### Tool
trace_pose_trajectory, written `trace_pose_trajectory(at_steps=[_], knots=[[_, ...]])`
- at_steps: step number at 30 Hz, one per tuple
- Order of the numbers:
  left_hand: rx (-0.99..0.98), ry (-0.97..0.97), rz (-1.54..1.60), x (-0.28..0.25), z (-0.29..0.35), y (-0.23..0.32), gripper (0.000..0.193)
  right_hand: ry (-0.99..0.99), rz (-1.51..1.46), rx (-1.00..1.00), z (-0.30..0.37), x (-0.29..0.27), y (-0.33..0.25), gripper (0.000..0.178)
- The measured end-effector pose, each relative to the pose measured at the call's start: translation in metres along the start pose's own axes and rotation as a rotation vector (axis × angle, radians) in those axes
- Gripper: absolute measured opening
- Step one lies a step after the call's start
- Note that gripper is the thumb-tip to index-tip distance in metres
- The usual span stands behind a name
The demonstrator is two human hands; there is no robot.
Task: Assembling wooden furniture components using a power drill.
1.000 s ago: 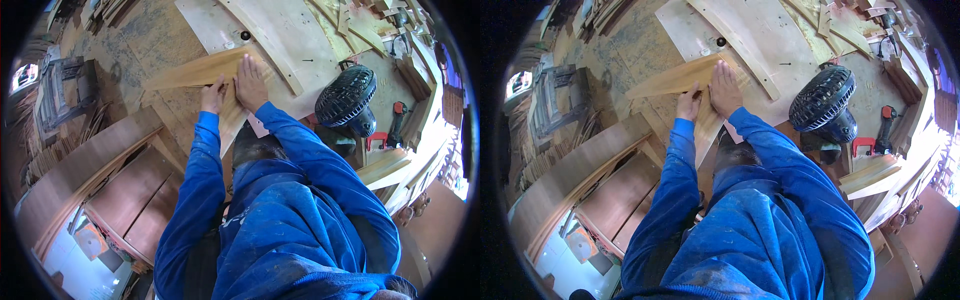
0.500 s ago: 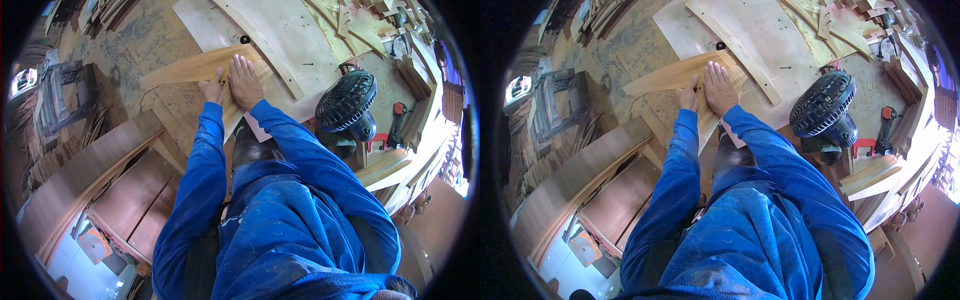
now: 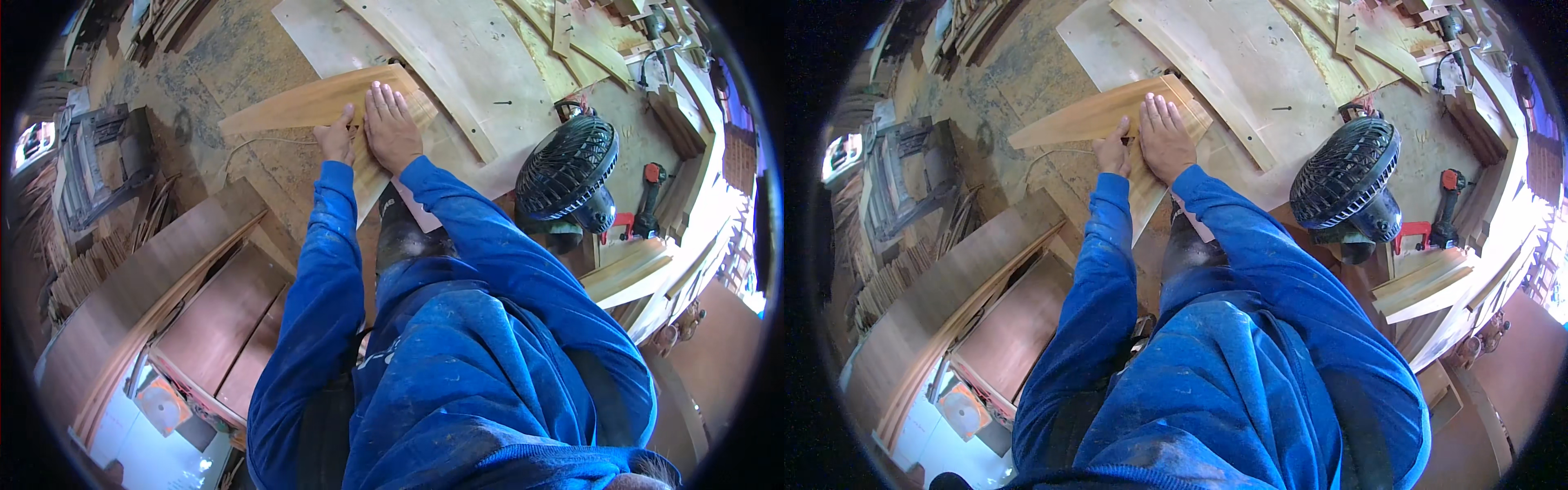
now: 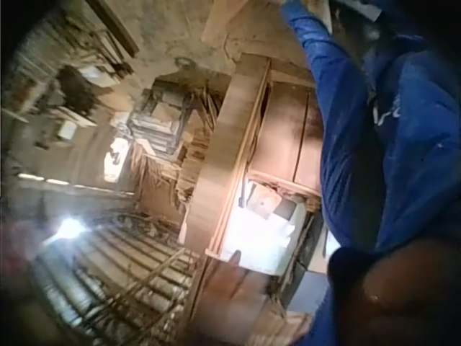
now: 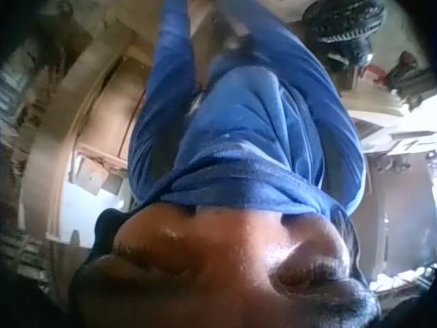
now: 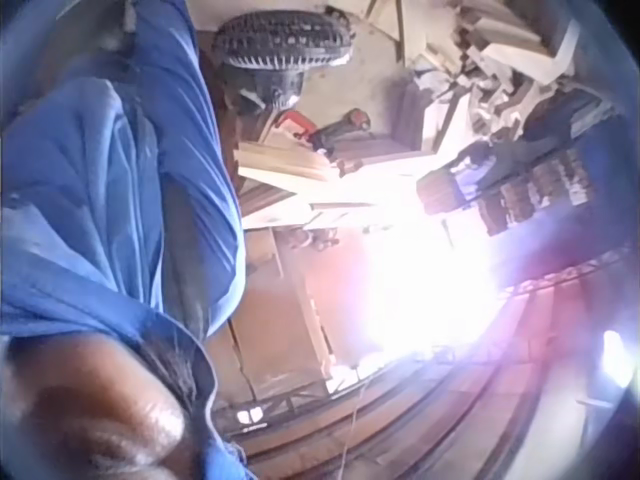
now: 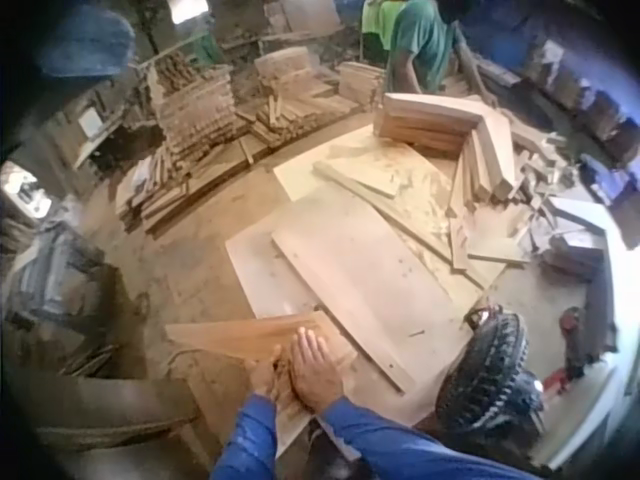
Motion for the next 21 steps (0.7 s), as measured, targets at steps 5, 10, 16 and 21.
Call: trace_pose_trajectory(at_steps=[5, 10, 16, 21], knots=[[0.02, -0.027, 0.02, 0.002, 0.003, 0.004, 0.041, 0.012, -0.019, 0.017, -0.004, 0.001, -0.001, 0.046], [0.012, -0.028, 0.015, 0.006, 0.0, 0.01, 0.04, 0.031, -0.041, 0.032, -0.008, 0.002, 0.0, 0.047], [0.016, -0.043, 0.002, 0.004, -0.006, 0.013, 0.039, 0.025, -0.053, 0.023, -0.014, 0.003, 0.001, 0.048], [-0.006, -0.053, -0.002, 0.003, -0.011, 0.017, 0.039, 0.012, -0.028, 0.016, -0.019, 0.005, -0.001, 0.053]])
Point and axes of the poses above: each hand's wrist, its own z-axis away from the middle knuckle, its own x-axis out of the palm, y = z × x, the point moved 1 cm from there along -z, towards the middle knuckle, and after that the axes turned 10 degrees about -x, right-handed, at the moved point
